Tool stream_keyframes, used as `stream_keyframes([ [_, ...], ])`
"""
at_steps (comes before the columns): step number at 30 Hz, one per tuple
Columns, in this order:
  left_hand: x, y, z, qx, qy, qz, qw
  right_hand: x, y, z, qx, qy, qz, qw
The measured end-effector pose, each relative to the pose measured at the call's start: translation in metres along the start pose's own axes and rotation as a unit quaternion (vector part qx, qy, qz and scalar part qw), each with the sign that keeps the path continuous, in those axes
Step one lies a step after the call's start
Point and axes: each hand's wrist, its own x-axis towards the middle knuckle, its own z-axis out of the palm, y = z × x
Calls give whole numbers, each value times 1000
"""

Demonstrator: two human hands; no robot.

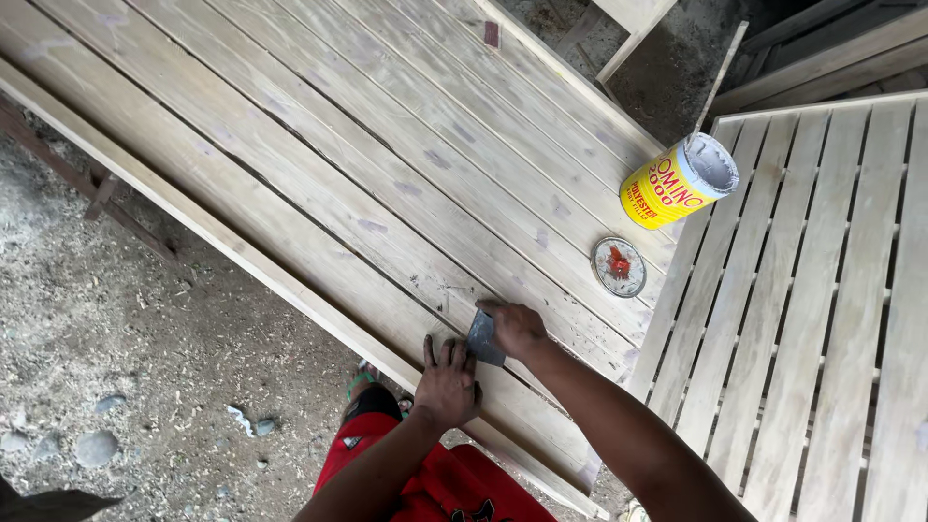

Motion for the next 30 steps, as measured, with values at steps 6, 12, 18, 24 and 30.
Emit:
stream_keyframes([
  [6, 14, -6, 10, 11, -6, 36, 999, 16, 13, 25, 13, 183, -108, 977],
  [12, 20, -27, 25, 34, -1, 112, 993, -49, 18, 44, -108, 7, -19, 994],
  [18, 26, -40, 19, 24, -6, 134, 991, -43, 11, 33, -76, 30, 54, 995],
  [24, 17, -39, 14, 6, 61, 147, 987, -49, 27, 64, -119, 246, -121, 954],
  [30, 12, -41, 15, -26, 114, 149, 982, -36, 36, 41, -70, 128, -21, 989],
])
